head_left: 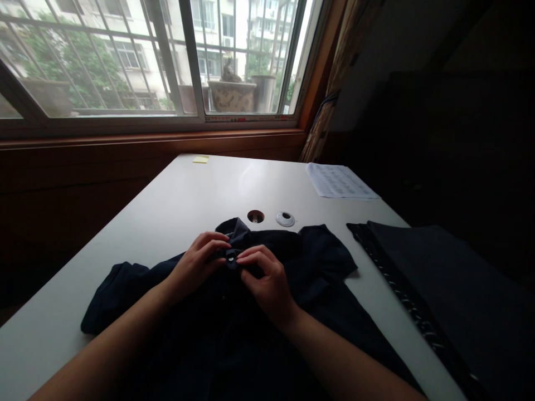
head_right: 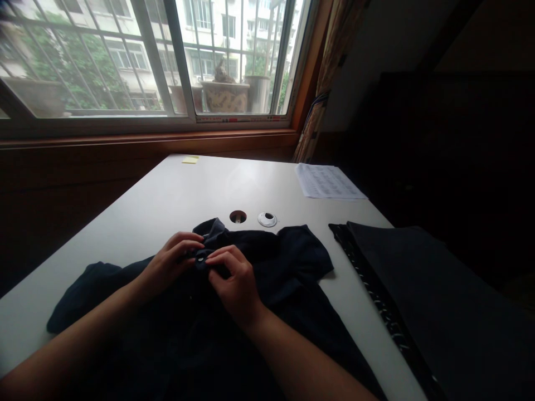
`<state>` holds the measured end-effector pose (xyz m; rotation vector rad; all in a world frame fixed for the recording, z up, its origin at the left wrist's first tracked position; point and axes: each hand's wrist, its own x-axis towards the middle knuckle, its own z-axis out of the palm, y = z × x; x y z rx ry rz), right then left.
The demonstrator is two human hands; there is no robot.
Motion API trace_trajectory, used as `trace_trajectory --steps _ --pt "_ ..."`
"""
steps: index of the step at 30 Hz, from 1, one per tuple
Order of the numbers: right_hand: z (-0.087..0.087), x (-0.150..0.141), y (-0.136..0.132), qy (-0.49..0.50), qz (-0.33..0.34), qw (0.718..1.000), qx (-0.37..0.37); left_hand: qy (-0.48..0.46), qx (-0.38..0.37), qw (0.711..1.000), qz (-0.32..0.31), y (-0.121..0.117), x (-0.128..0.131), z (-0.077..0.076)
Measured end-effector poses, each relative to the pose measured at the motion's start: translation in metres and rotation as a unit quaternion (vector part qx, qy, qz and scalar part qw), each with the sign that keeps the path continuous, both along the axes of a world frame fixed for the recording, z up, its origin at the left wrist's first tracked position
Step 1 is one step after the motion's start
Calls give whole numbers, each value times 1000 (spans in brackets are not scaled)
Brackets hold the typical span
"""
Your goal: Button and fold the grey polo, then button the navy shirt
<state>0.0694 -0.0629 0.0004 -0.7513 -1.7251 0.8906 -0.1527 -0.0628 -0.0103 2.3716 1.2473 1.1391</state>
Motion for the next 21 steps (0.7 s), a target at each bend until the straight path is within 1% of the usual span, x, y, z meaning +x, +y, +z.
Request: trace_trajectory --steps 4,6,10,13,16,21 --pt "-1 1 0 -3 -16 1000 14 -8 -26 999 32 1 -1 -4" --pt "-2 1 0 -8 -20 1000 18 13 -33 999 39 1 -2 -5" --pt "0 2 -1 -24 -30 999 26 71 10 997 27 2 0 -4" --pt "3 4 -2 -27 -33 999 26 73 20 997 34 1 0 -2" --pt "5 6 -2 -15 -24 1000 8 71 23 997 28 -1 1 0" --pt "2 2 5 -17 8 1000 -6 89 30 996 -5 -4 2 0"
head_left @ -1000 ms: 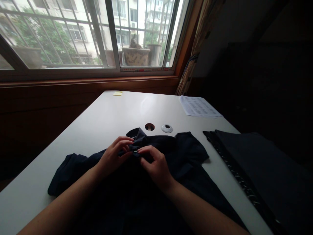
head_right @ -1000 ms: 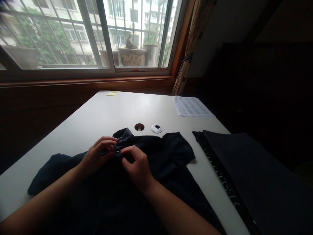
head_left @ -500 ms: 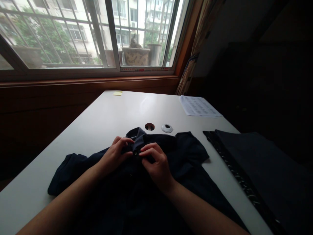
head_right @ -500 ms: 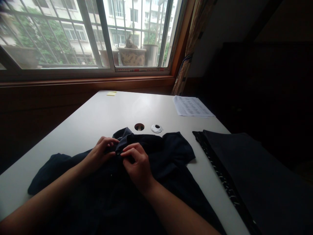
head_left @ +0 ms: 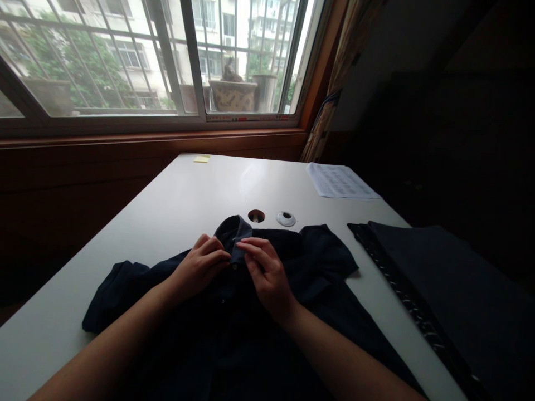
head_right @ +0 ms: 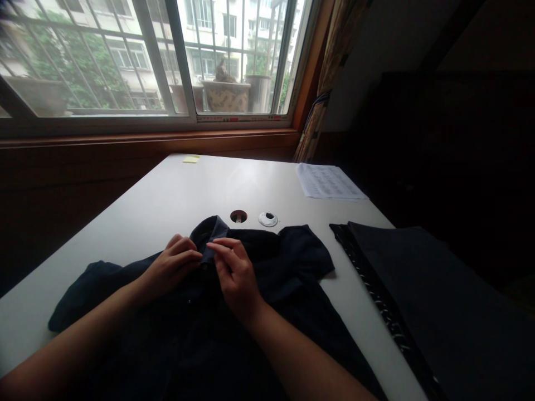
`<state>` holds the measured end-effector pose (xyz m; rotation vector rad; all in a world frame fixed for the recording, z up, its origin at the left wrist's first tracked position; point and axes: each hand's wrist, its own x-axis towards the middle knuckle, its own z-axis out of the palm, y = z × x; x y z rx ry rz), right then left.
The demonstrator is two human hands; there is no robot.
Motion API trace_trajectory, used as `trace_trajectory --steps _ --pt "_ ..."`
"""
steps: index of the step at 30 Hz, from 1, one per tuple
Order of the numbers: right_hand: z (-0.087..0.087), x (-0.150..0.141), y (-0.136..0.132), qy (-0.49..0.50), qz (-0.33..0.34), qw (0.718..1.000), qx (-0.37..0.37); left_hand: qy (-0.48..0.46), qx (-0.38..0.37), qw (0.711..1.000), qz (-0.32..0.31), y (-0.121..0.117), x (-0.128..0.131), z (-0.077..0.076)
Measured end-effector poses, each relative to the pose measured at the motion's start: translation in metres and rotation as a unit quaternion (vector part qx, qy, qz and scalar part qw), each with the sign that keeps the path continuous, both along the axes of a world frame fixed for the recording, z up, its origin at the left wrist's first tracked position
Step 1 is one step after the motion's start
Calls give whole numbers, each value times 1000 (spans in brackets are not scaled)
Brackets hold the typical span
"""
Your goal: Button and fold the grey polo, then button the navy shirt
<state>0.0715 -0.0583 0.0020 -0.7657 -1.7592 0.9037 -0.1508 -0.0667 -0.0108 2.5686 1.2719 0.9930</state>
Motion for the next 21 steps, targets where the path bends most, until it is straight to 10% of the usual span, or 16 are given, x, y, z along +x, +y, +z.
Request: trace_trajectory --steps 15,21 --pt "-10 3 6 -131 131 982 35 -65 -70 992 -82 -2 2 -3" --pt "-10 5 7 -221 77 971 49 -53 -78 993 -66 -3 1 -2"
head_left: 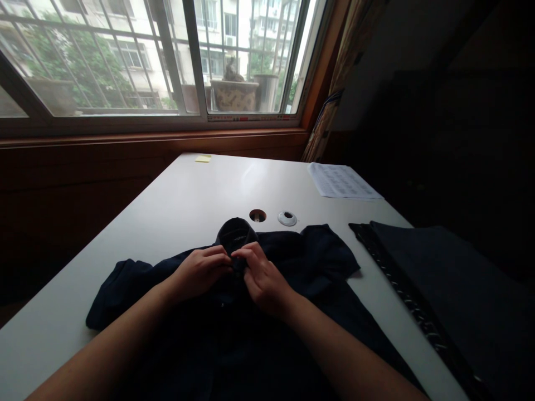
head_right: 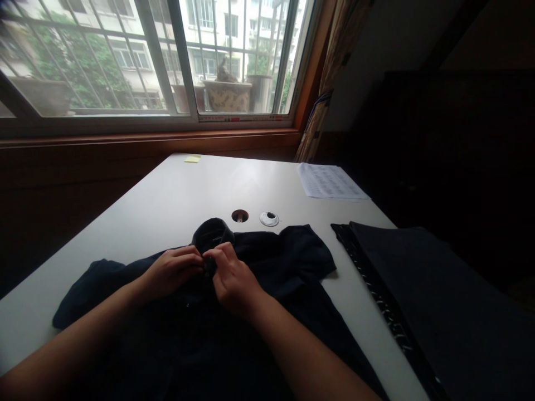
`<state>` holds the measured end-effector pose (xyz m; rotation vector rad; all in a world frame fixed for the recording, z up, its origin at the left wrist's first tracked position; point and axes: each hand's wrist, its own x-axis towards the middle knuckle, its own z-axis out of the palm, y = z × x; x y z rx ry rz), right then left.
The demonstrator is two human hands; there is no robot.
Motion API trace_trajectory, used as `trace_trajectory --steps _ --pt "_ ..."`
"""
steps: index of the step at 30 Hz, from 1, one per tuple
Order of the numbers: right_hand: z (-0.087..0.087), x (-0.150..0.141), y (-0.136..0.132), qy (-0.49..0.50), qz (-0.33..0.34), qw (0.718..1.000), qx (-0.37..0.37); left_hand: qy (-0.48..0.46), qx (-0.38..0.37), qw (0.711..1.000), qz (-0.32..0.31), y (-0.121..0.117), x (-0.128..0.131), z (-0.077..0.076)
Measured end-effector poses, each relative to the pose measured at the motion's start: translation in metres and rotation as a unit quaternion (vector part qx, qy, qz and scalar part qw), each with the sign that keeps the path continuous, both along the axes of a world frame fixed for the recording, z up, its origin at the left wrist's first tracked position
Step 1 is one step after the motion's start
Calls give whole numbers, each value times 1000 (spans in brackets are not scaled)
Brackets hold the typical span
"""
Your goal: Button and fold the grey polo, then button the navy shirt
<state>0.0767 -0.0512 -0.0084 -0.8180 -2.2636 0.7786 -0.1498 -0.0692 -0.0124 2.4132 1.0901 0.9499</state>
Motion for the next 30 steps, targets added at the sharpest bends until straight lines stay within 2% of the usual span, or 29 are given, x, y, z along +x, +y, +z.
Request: trace_trajectory --steps 6,14,20,30 --pt "2 0 2 1 -58 998 18 -20 -29 999 40 -2 -2 6" --pt "-1 2 12 83 -25 996 -3 -49 -50 996 55 -3 -2 11" --pt "-1 1 16 109 -41 993 -19 -44 -60 995 66 -2 -2 11" --pt "-2 -1 14 66 -52 996 -41 -24 -42 997 64 -3 -1 9"
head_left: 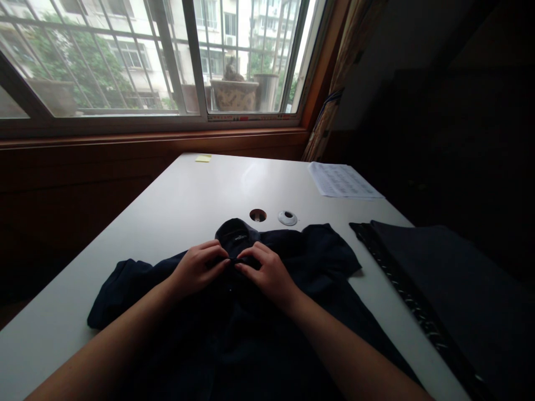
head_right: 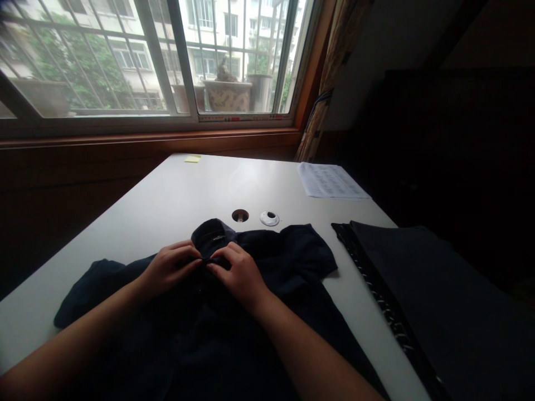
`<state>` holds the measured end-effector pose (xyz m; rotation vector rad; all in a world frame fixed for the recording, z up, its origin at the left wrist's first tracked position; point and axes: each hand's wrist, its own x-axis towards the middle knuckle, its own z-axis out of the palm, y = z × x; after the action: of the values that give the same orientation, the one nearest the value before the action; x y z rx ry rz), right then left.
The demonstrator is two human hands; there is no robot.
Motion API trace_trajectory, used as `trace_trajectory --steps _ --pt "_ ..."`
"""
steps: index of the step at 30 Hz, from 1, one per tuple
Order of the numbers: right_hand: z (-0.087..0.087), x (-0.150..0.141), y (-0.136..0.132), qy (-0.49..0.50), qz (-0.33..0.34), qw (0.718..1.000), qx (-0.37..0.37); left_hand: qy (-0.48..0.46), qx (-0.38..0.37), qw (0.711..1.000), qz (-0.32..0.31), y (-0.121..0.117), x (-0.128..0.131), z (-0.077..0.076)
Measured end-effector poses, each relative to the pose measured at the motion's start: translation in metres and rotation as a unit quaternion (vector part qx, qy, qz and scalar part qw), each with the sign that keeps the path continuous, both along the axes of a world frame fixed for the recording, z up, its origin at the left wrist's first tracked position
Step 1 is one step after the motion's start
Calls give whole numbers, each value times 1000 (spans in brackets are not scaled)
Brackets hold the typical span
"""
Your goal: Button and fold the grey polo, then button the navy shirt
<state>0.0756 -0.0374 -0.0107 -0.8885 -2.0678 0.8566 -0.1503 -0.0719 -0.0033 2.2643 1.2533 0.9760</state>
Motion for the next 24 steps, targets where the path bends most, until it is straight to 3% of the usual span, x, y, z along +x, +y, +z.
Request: trace_trajectory --steps 14,24 --pt "-3 -1 -5 -55 -11 997 44 17 4 999 -29 4 0 -5" --pt "-1 0 0 37 5 999 16 26 -17 999 -25 5 2 -6"
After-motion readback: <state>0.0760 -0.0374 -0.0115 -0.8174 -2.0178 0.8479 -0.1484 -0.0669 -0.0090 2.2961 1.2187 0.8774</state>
